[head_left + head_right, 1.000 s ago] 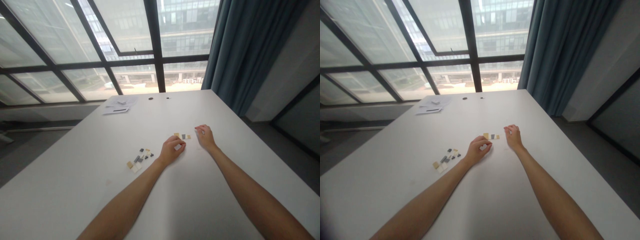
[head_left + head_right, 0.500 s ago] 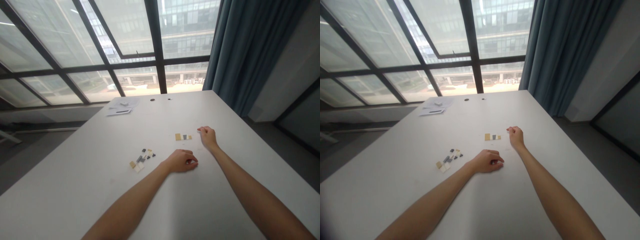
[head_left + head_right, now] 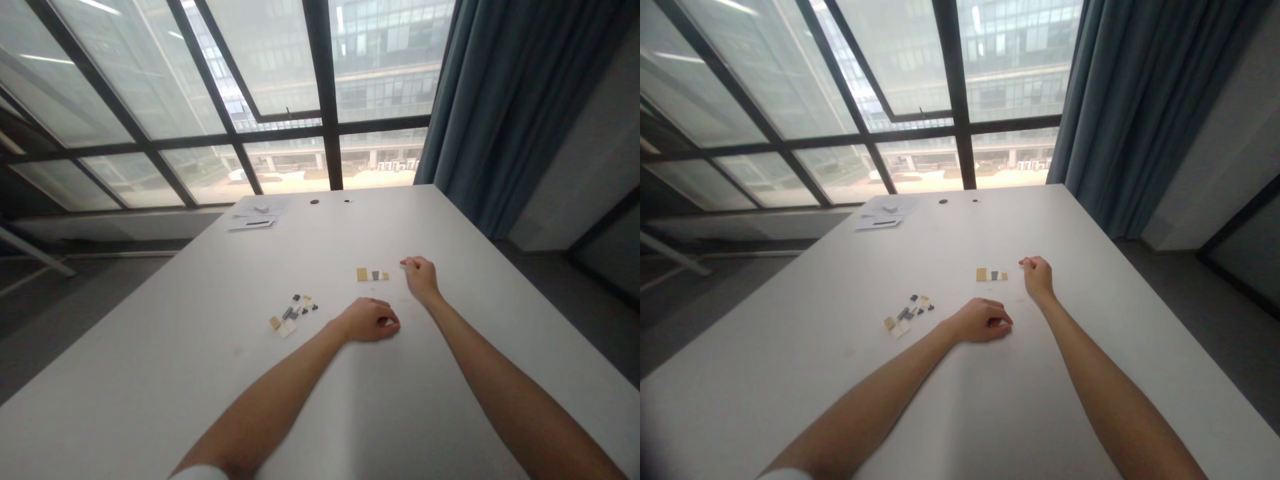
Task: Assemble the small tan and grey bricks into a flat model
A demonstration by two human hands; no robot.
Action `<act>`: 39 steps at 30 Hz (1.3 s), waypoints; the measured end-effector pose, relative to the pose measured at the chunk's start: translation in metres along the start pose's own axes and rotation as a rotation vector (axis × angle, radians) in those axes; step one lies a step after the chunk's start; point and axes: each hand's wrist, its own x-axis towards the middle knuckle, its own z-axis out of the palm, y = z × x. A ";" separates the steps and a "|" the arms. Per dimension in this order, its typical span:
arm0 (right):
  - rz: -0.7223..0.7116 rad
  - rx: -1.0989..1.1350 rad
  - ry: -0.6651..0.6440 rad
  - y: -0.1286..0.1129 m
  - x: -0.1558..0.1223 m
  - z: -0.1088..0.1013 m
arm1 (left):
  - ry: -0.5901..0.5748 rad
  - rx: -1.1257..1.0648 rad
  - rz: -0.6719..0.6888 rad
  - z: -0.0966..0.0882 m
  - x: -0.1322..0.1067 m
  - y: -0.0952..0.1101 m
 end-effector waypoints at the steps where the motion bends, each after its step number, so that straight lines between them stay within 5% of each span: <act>1: 0.003 0.003 0.006 0.000 0.000 0.000 | -0.008 0.004 -0.004 -0.001 0.000 0.000; 12: 0.035 0.048 0.027 0.002 0.002 -0.001 | -0.084 0.049 -0.039 -0.015 -0.002 0.006; 19: 0.057 0.058 0.048 0.007 0.002 0.000 | 0.094 0.171 -0.171 -0.080 -0.029 -0.014; 24: 0.051 0.043 0.041 0.010 0.003 0.003 | 0.049 0.324 -0.411 -0.120 -0.077 -0.055; 31: 0.044 0.030 0.027 0.011 0.003 0.003 | -0.054 0.396 -0.534 -0.114 -0.122 -0.095; 39: 0.066 0.022 0.006 0.010 0.003 0.003 | -0.047 0.365 -0.571 -0.108 -0.124 -0.095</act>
